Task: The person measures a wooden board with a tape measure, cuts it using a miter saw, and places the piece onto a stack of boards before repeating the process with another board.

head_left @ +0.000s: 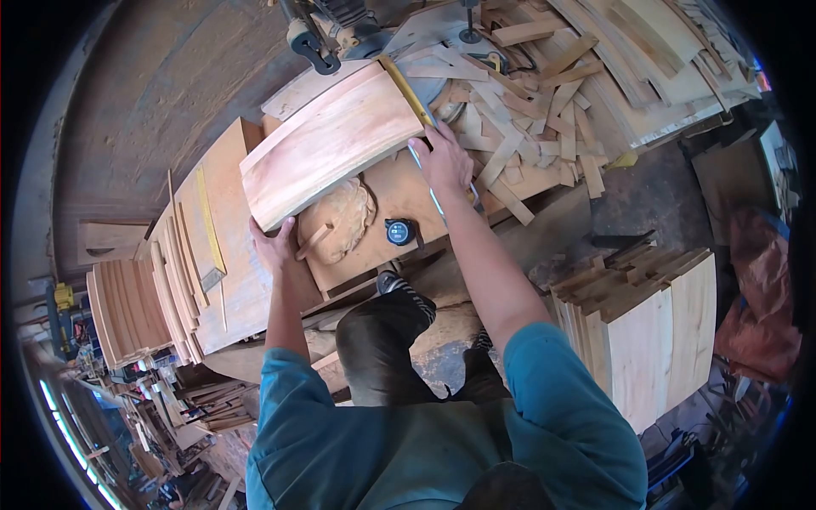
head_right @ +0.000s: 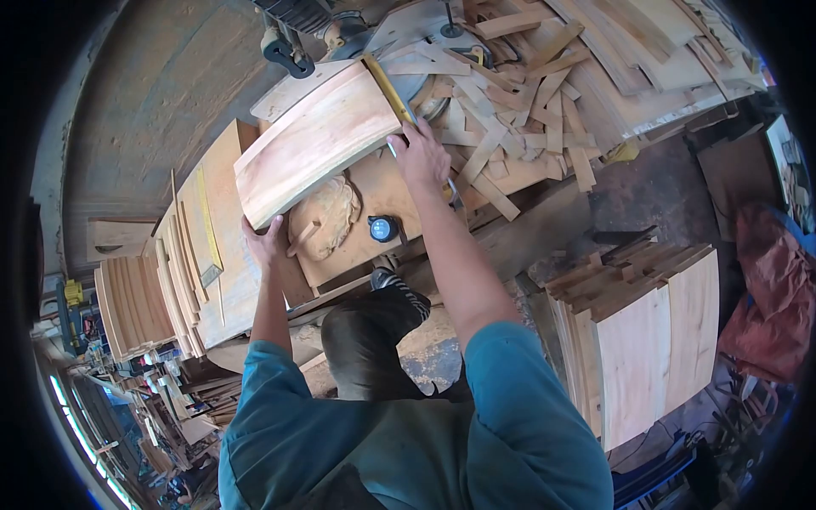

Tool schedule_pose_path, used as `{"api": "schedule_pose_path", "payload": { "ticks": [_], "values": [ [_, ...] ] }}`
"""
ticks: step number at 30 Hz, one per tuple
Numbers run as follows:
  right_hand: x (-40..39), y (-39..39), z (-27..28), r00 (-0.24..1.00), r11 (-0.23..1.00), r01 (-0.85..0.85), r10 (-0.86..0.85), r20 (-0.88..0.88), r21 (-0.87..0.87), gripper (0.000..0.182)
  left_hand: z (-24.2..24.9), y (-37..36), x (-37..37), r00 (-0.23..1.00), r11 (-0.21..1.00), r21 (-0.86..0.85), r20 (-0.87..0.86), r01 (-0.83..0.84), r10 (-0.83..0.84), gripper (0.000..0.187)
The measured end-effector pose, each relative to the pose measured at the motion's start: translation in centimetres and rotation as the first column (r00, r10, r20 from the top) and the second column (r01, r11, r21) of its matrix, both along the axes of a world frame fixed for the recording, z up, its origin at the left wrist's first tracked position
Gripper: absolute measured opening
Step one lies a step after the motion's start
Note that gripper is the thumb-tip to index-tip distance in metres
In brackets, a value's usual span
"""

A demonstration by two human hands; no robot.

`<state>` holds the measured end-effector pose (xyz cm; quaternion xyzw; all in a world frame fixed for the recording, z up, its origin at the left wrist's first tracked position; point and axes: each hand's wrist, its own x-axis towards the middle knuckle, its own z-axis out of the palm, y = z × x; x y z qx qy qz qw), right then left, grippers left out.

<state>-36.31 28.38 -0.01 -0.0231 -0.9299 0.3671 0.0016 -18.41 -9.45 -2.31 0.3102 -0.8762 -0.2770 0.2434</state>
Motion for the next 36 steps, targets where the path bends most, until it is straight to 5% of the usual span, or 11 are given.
{"api": "schedule_pose_path", "payload": {
  "ticks": [4,9,36],
  "values": [
    [-0.1,-0.3,0.1,0.999,1.0,-0.005,0.004,0.049,0.027,0.054,0.0,0.0,0.3,0.996,0.995,-0.065,0.055,-0.072,0.076,0.106],
    [-0.2,-0.2,0.4,0.999,0.997,-0.007,0.003,0.046,0.077,0.057,-0.2,-0.6,0.3,0.98,0.985,0.102,-0.159,0.14,-0.123,0.096],
    [-0.3,-0.4,0.3,0.998,0.998,0.045,-0.047,0.036,0.041,0.057,0.7,0.2,0.2,0.984,0.99,0.047,-0.124,0.132,-0.126,0.084]
  ]
}}
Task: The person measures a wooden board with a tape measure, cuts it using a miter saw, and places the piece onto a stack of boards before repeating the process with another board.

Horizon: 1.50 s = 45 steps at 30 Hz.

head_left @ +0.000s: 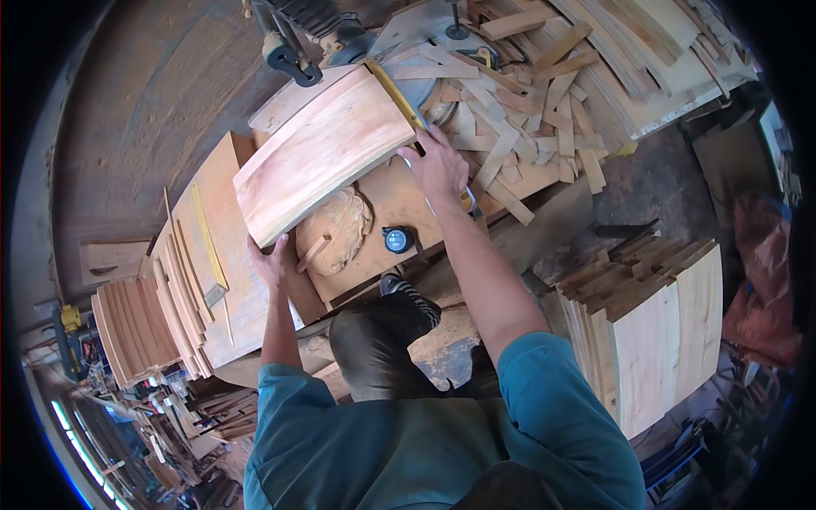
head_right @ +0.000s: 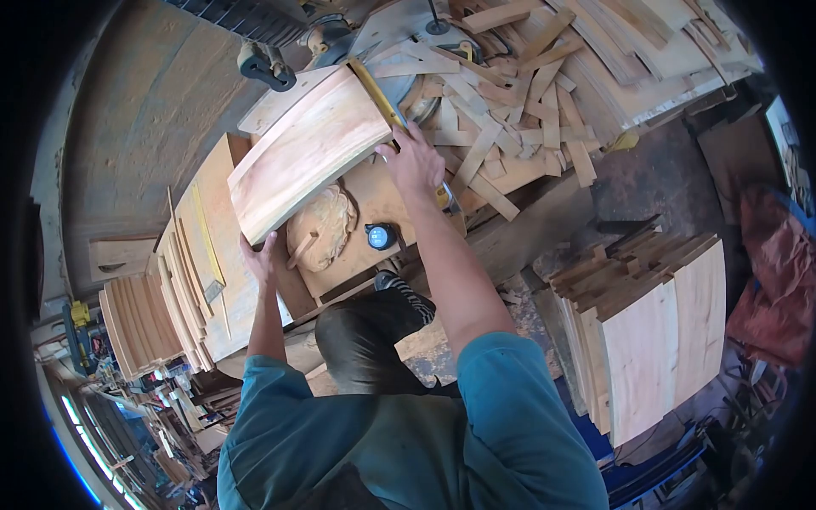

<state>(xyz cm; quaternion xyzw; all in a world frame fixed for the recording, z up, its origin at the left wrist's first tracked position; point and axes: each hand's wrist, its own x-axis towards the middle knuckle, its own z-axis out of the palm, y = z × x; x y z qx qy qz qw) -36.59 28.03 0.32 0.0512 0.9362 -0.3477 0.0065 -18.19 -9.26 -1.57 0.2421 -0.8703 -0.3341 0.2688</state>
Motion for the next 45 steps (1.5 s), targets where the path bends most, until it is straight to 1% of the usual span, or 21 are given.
{"api": "schedule_pose_path", "payload": {
  "ticks": [4,6,10,13,22,25,27,28,30,31,32,33,34,35,36,37,38,39,41,43,45],
  "values": [
    [-0.1,-0.1,-0.5,0.999,1.0,0.003,-0.003,-0.047,-0.003,0.057,-0.1,-0.2,-0.1,1.0,1.0,-0.004,-0.019,0.007,-0.007,0.082],
    [-0.1,-0.1,-0.4,1.0,0.999,-0.018,0.018,-0.004,0.05,0.06,-0.1,-0.1,0.0,1.0,1.0,0.01,-0.012,-0.004,0.004,0.082],
    [-0.1,0.0,-0.3,0.999,0.999,-0.04,0.041,-0.011,0.034,0.059,-0.2,-0.5,0.0,1.0,0.999,0.047,-0.021,0.017,-0.016,0.084],
    [0.0,-0.1,-0.4,0.999,0.999,-0.042,0.042,-0.023,0.027,0.058,-0.7,-0.7,0.0,0.999,0.999,0.047,-0.043,0.008,-0.006,0.085],
    [0.0,-0.2,-0.5,0.997,0.999,-0.034,0.035,-0.075,0.017,0.055,-0.4,-0.9,-0.1,1.0,1.0,0.017,-0.002,-0.018,0.018,0.087],
    [0.2,-0.2,0.1,0.996,1.0,-0.012,0.012,-0.086,-0.002,0.054,-1.2,-1.7,0.0,1.0,0.998,0.06,0.019,-0.011,0.009,0.093],
    [0.4,-0.2,0.8,0.999,1.0,0.003,-0.003,-0.037,0.012,0.062,-1.1,-1.7,0.0,0.982,0.993,-0.021,0.145,-0.115,0.117,0.103],
    [0.3,-0.2,1.3,0.999,1.0,-0.011,0.012,-0.05,0.012,0.062,-0.9,-1.9,-0.1,0.982,0.991,-0.02,0.133,-0.13,0.131,0.103],
    [0.3,-0.2,1.7,1.0,0.999,0.0,0.001,0.027,-0.044,0.072,0.2,-1.4,0.4,0.98,0.997,0.034,0.189,-0.075,0.068,0.11],
    [0.6,-0.1,1.9,1.0,0.999,-0.02,0.021,0.013,-0.036,0.072,0.3,-0.9,0.4,0.981,0.995,0.043,0.177,-0.095,0.086,0.11],
    [0.8,0.1,1.8,1.0,0.996,-0.02,0.02,0.002,-0.092,0.075,-0.2,-0.4,0.3,0.971,0.961,-0.236,0.157,-0.143,0.183,0.109],
    [0.5,0.4,1.6,1.0,0.989,-0.019,0.017,-0.015,-0.148,0.079,-0.3,0.2,0.0,0.956,0.849,-0.495,0.11,-0.185,0.272,0.108],
    [-0.5,0.8,0.0,0.999,0.966,-0.018,0.009,-0.036,-0.259,0.076,0.2,0.8,-0.6,0.978,0.871,-0.484,0.129,-0.084,0.166,0.121],
    [-1.3,1.8,0.5,0.998,0.969,-0.038,0.025,-0.057,-0.243,0.076,2.3,2.0,-1.5,0.974,0.883,-0.437,0.211,0.169,-0.082,0.125],
    [-2.3,2.9,1.4,0.936,0.984,-0.026,-0.038,-0.35,-0.175,0.068,2.7,3.6,-3.2,0.942,0.856,-0.43,0.288,0.288,-0.173,0.121],
    [-3.4,4.2,2.5,0.786,0.993,0.001,-0.072,-0.614,-0.116,0.059,3.7,5.6,-5.1,0.898,0.766,-0.509,0.391,0.393,-0.201,0.116],
    [-5.1,5.9,5.8,0.687,0.991,-0.056,-0.053,-0.724,-0.125,0.048,5.0,7.4,-6.9,0.875,0.743,-0.494,0.41,0.452,-0.259,0.121],
    [-6.8,6.9,11.2,0.574,0.985,-0.113,-0.041,-0.818,-0.129,0.038,6.0,8.5,-8.4,0.885,0.758,-0.487,0.388,0.434,-0.258,0.121],
    [-8.2,7.1,22.5,0.422,0.974,-0.143,-0.098,-0.901,-0.173,0.026,7.9,9.3,-11.7,0.755,0.751,-0.373,0.609,0.545,-0.245,0.129],
    [-11.2,7.0,32.1,0.109,0.978,-0.208,0.023,-0.994,0.0,0.024,7.8,8.9,-13.3,0.745,0.768,-0.34,0.617,0.543,-0.253,0.134],
    [-14.3,6.3,40.3,-0.032,0.975,-0.154,0.155,-0.987,0.158,0.031,8.6,8.9,-14.4,0.652,0.728,-0.34,0.734,0.596,-0.191,0.133]
  ]
}}
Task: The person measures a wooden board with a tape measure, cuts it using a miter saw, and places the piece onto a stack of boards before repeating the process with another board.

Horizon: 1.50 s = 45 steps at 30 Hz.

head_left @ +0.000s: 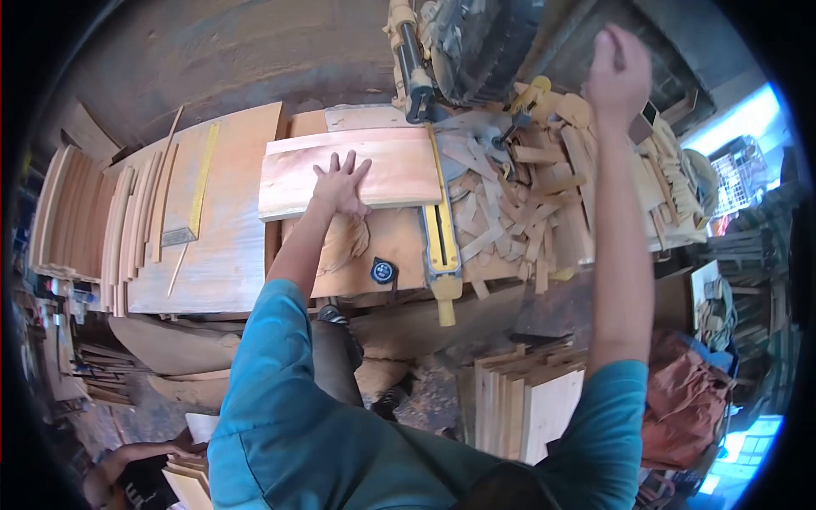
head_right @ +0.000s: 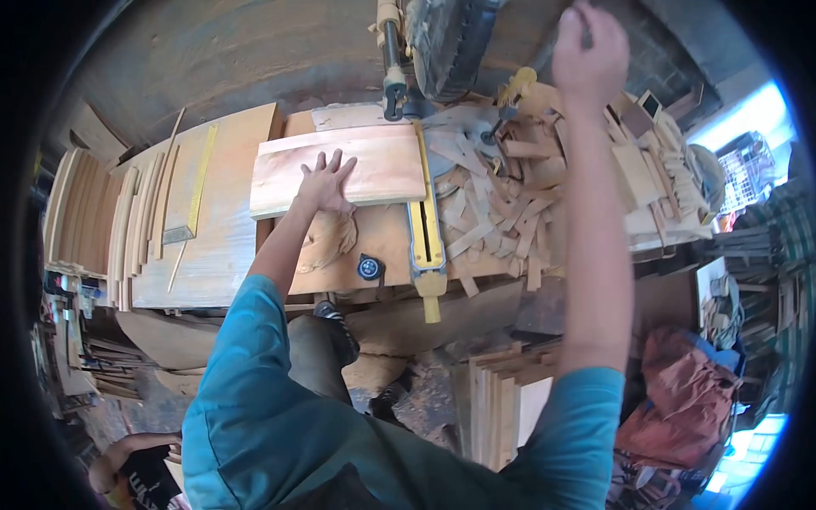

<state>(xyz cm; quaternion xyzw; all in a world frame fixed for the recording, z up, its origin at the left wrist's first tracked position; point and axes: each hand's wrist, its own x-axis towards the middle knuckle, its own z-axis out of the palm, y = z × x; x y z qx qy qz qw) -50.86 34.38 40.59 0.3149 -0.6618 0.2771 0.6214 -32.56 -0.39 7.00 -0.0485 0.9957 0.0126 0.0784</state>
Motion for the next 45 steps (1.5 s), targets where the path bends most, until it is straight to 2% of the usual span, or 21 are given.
{"api": "schedule_pose_path", "payload": {
  "ticks": [3,7,12,18,22,26,28,29,31,32,34,35,37,38,40,41,42,44,45],
  "values": [
    [-5.4,-1.0,8.8,0.993,0.99,0.106,-0.101,-0.053,0.089,0.033,0.6,0.0,-0.3,1.0,0.998,0.057,-0.015,-0.016,0.017,0.129],
    [-10.9,-4.2,15.7,0.957,0.939,0.167,-0.228,0.181,0.301,0.034,1.1,0.3,-0.6,0.999,0.999,0.031,0.027,-0.029,0.028,0.13],
    [-15.5,-6.4,18.4,0.837,0.865,0.078,-0.327,0.439,0.495,0.035,2.5,0.0,-1.1,0.995,0.997,0.073,0.095,-0.026,0.019,0.136],
    [-17.5,-6.3,19.0,0.775,0.818,-0.076,-0.312,0.55,0.571,0.037,1.9,-0.1,-1.3,0.998,0.999,0.041,0.057,-0.03,0.028,0.139],
    [-14.2,-4.8,18.5,0.726,0.779,-0.171,-0.314,0.611,0.603,0.038,2.1,-0.1,-1.2,0.998,0.999,0.029,0.052,-0.043,0.041,0.139],
    [-6.8,-3.1,16.4,0.657,0.733,-0.26,-0.343,0.671,0.629,0.039,1.4,0.1,-1.1,0.998,0.998,0.028,0.045,-0.051,0.05,0.14],
    [-0.3,-2.7,15.0,0.566,0.672,-0.184,-0.525,0.636,0.717,0.05,1.3,-0.2,-1.1,0.998,0.999,0.02,0.038,-0.048,0.047,0.14],
    [1.3,-2.1,14.6,0.563,0.671,-0.189,-0.524,0.639,0.717,0.05,1.3,-0.2,-1.0,0.999,0.999,0.02,0.028,-0.045,0.044,0.139],
    [3.7,-1.1,14.3,0.468,0.629,-0.246,-0.589,0.659,0.737,0.051,1.2,-0.1,-0.9,0.999,0.999,0.024,0.012,-0.046,0.045,0.139],
    [4.2,-0.3,14.3,0.47,0.627,-0.247,-0.589,0.657,0.739,0.051,1.2,0.0,-0.8,0.999,0.999,0.021,-0.003,-0.049,0.049,0.137],
    [4.7,1.2,14.3,0.431,0.548,-0.396,-0.598,0.676,0.737,0.05,1.1,0.0,-0.8,0.998,0.998,0.024,-0.017,-0.054,0.055,0.135],
    [5.9,1.4,14.3,0.432,0.542,-0.399,-0.601,0.673,0.74,0.05,1.1,0.0,-0.8,0.998,0.998,0.015,-0.018,-0.055,0.055,0.134],
    [8.8,1.7,14.8,0.335,0.555,-0.407,-0.649,0.683,0.726,0.048,1.1,0.1,-0.8,0.998,0.998,0.015,-0.014,-0.055,0.055,0.134],
    [9.4,2.1,15.0,0.332,0.55,-0.41,-0.653,0.681,0.728,0.048,1.1,0.0,-0.8,0.998,0.998,0.011,-0.007,-0.056,0.056,0.134],
    [10.1,3.5,15.3,0.285,0.546,-0.547,-0.591,0.755,0.634,0.049,1.1,0.0,-0.9,0.998,0.998,0.011,0.003,-0.055,0.055,0.133],
    [10.7,4.0,15.1,0.255,0.592,-0.544,-0.558,0.79,0.594,0.054,1.0,0.1,-0.8,0.998,0.998,0.009,0.002,-0.057,0.057,0.135],
    [11.4,4.3,14.8,0.254,0.588,-0.548,-0.562,0.787,0.596,0.054,0.9,0.0,-0.8,0.998,0.998,0.007,0.001,-0.06,0.06,0.137],
    [12.5,4.5,14.0,0.335,0.625,-0.352,-0.611,0.718,0.696,0.053,1.0,-0.1,-0.9,0.998,0.998,0.008,0.009,-0.065,0.065,0.137],
    [12.0,5.6,13.5,0.38,0.642,-0.328,-0.582,0.719,0.693,0.054,1.0,0.1,-0.7,0.998,0.998,0.004,0.013,-0.065,0.065,0.137]
  ]
}}
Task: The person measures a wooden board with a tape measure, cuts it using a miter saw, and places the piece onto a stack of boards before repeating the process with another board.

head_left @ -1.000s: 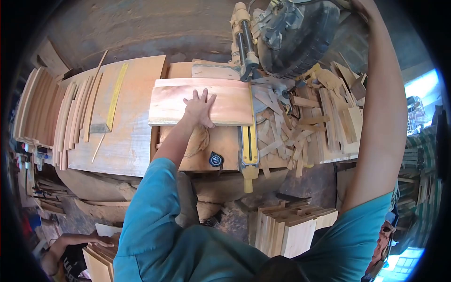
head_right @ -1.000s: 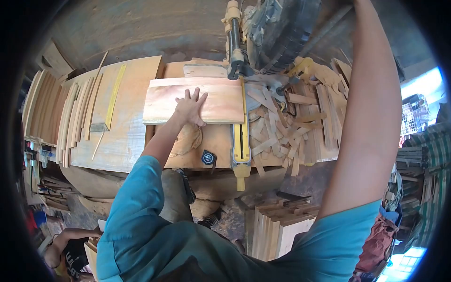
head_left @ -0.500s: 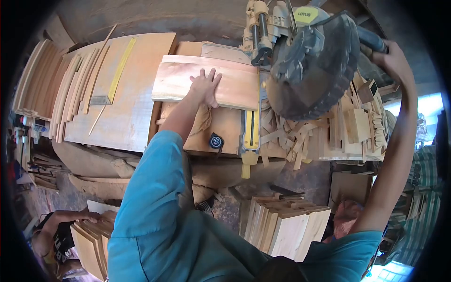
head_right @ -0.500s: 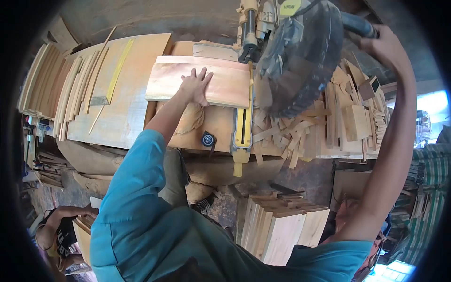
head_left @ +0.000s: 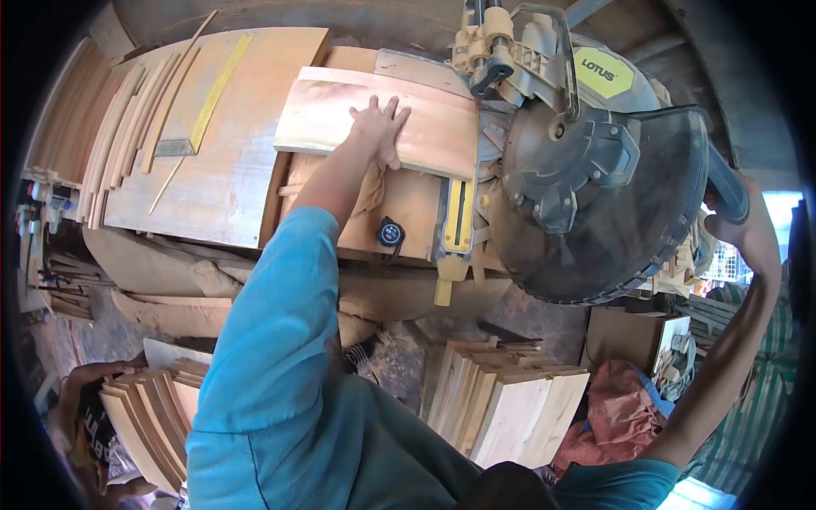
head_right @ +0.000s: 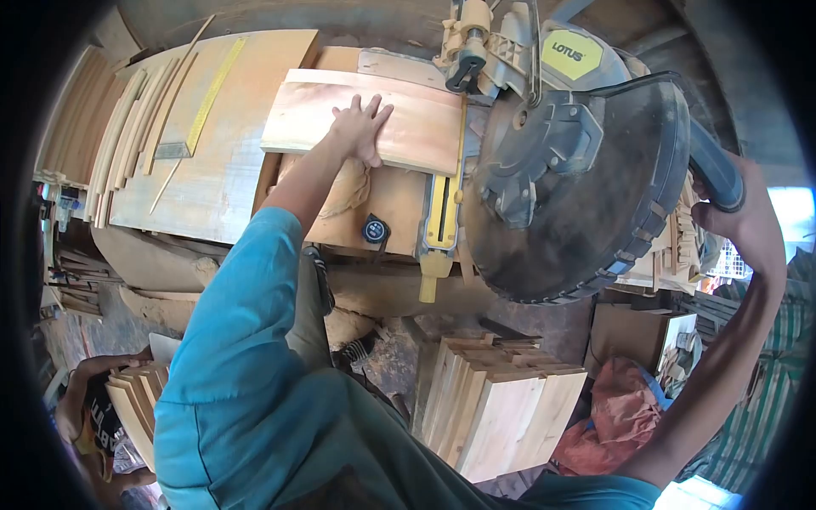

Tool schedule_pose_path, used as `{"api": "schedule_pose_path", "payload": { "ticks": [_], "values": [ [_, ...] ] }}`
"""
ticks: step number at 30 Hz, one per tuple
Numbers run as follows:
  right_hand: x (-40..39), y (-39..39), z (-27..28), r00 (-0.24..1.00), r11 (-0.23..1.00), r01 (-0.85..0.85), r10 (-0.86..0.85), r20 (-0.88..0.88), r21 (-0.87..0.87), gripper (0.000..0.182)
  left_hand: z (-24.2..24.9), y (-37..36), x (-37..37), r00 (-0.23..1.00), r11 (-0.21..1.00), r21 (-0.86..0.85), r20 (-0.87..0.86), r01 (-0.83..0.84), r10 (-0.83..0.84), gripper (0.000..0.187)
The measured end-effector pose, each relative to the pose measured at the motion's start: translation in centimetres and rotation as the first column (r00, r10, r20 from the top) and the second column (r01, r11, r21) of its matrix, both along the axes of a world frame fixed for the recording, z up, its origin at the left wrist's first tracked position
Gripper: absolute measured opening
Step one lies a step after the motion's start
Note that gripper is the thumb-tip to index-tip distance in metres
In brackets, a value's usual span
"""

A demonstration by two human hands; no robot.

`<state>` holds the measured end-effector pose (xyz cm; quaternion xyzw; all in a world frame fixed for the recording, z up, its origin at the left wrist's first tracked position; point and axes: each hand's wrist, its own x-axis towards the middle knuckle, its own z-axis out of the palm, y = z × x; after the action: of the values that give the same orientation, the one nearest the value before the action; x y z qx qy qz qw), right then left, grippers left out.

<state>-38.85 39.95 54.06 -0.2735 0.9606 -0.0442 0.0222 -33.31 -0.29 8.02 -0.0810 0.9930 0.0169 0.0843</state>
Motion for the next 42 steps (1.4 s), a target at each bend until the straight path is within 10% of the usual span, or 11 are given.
{"api": "schedule_pose_path", "payload": {
  "ticks": [4,9,17,42],
  "values": [
    [0.1,-0.3,0.7,0.987,0.984,-0.006,-0.023,0.158,0.18,0.063,0.4,0.1,0.0,1.0,1.0,0.012,0.029,-0.012,0.012,0.133],
    [-0.4,4.8,-2.3,0.94,0.991,-0.12,0.131,-0.314,0.056,0.07,-0.1,-0.1,0.0,1.0,1.0,0.02,-0.015,-0.002,0.002,0.137],
    [3.6,1.4,-3.1,0.998,0.996,-0.047,0.044,-0.05,-0.069,0.054,-0.4,-0.1,-0.1,1.0,0.999,0.032,-0.011,-0.012,0.012,0.136],
    [12.4,4.1,-19.2,0.915,0.983,-0.168,0.126,-0.384,-0.078,0.027,-0.3,-0.1,-0.3,0.999,0.998,0.046,-0.011,-0.032,0.033,0.139]
  ]
}}
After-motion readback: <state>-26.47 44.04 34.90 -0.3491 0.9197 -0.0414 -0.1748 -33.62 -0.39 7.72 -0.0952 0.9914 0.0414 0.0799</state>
